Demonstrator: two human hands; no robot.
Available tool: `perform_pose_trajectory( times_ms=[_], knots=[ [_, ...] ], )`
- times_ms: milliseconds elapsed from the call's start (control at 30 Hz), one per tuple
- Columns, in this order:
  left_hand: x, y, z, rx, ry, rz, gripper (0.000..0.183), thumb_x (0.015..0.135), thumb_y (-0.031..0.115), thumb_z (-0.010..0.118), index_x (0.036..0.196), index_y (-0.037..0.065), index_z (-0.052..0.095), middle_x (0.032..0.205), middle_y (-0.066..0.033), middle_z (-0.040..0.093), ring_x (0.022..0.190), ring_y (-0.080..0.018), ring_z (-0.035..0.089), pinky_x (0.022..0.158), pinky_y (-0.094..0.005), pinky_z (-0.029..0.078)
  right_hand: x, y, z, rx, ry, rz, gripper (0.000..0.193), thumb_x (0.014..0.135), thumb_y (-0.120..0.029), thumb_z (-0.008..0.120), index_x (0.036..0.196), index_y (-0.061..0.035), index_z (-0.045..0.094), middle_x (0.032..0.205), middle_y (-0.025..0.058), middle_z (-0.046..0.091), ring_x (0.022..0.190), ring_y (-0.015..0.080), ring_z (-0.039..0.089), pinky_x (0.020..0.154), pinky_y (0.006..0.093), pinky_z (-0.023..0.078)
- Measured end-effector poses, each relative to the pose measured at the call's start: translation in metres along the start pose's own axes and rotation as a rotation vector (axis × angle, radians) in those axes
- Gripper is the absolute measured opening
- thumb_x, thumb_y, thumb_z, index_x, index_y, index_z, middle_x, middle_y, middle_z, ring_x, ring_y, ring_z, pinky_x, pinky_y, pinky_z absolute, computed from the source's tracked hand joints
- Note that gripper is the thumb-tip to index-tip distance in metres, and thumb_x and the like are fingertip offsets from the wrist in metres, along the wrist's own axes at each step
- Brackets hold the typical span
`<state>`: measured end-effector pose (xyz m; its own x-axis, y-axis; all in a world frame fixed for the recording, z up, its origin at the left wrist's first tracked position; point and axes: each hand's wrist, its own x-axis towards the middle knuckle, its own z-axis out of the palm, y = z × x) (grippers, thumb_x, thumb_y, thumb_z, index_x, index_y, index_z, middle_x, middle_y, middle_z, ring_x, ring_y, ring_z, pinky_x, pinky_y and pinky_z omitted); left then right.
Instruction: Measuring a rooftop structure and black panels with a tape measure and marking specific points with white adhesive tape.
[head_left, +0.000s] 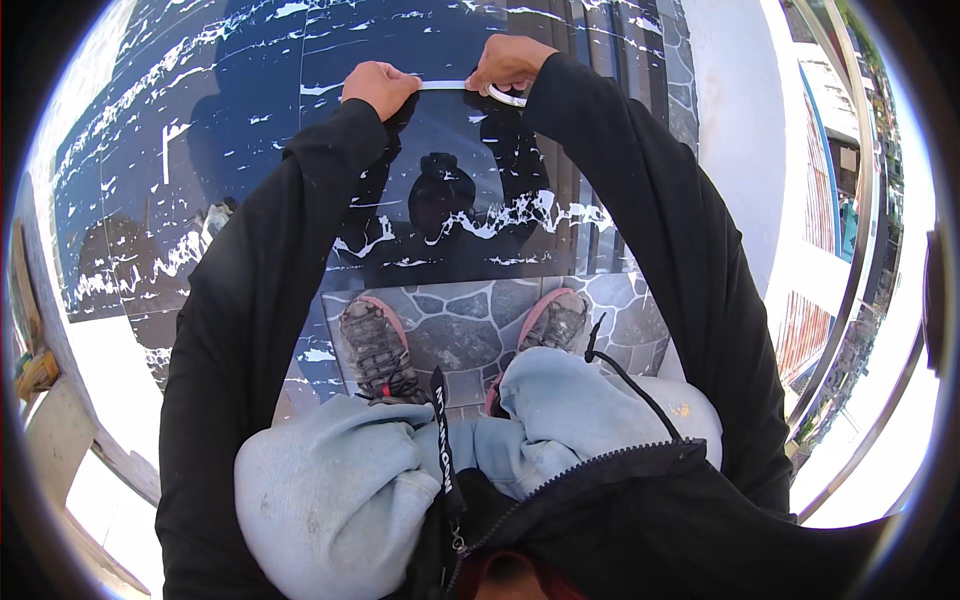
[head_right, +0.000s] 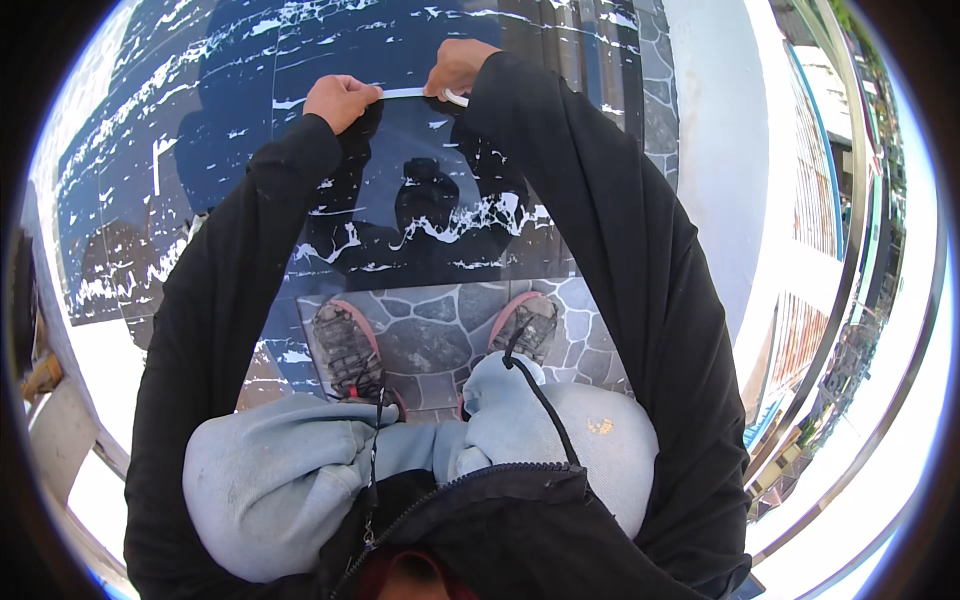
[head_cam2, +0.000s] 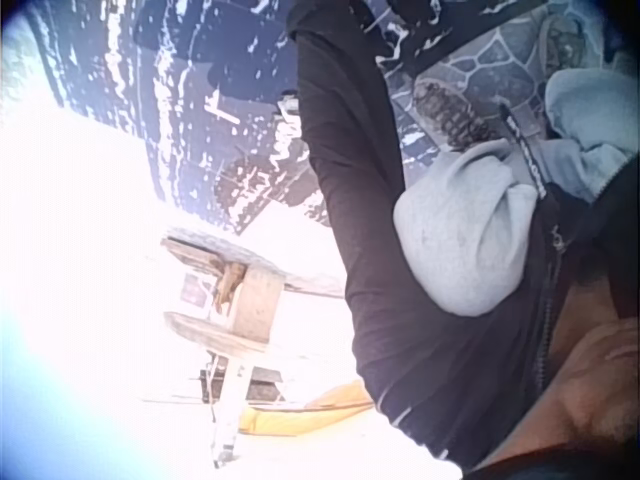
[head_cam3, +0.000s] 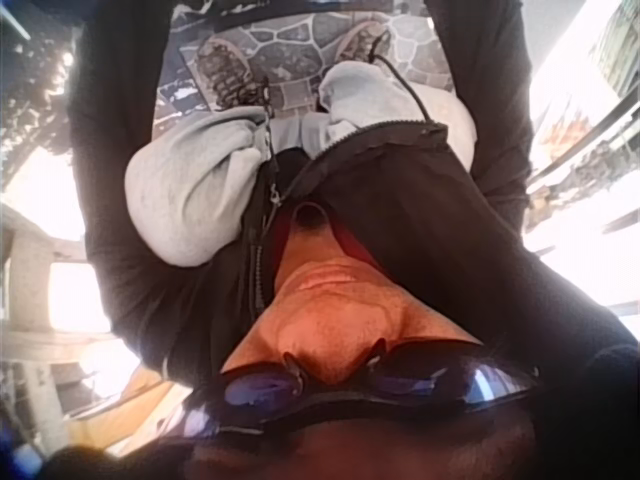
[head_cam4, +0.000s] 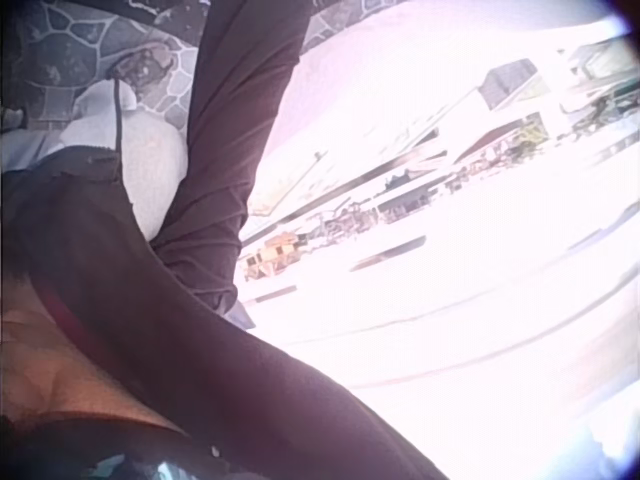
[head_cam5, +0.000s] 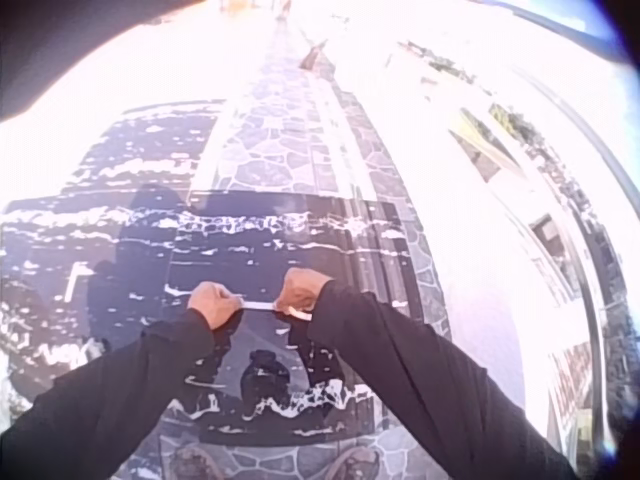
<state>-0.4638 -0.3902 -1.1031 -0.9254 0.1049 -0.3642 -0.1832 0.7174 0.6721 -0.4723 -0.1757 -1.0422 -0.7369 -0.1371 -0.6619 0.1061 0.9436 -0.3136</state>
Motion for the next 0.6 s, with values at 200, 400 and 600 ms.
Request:
perform_pose_trajectory(
  times_ms=[200,400,600],
  knots=[
    [0.000,-0.003,-0.005,0.058,-0.011,-0.012,0.030,0.074,0.035,0.074,0.079,0.005,0.073,0.071,-0.0074,0.068,0.067,-0.0190,0.065,0.069,-0.0312,0.050,-0.008,-0.012,-0.005,-0.139,-0.036,-0.084,0.014,0.073,-0.016,0.070,0.086,-0.0136,0.075,0.088,0.0110,0.069,0.082,0.0278,0.067,0.070,0.0375,0.051],
    [0.003,0.001,-0.004,0.075,-0.042,-0.001,0.029,0.073,0.036,0.075,0.079,0.008,0.074,0.077,-0.0093,0.070,0.072,-0.0221,0.068,0.074,-0.0322,0.052,-0.003,-0.012,-0.001,-0.133,-0.013,0.019,0.020,0.070,-0.014,0.071,0.090,-0.0136,0.075,0.092,0.0110,0.070,0.086,0.0289,0.067,0.072,0.0387,0.052],
    [-0.004,0.003,-0.005,0.071,-0.018,0.011,0.029,0.075,0.032,0.074,0.079,0.003,0.072,0.067,-0.0061,0.067,0.064,-0.0170,0.064,0.066,-0.0304,0.050,0.001,-0.015,0.004,-0.133,-0.021,0.070,0.020,0.071,-0.015,0.070,0.090,-0.0107,0.075,0.090,0.0111,0.071,0.082,0.0282,0.068,0.070,0.0380,0.051]
  ],
)
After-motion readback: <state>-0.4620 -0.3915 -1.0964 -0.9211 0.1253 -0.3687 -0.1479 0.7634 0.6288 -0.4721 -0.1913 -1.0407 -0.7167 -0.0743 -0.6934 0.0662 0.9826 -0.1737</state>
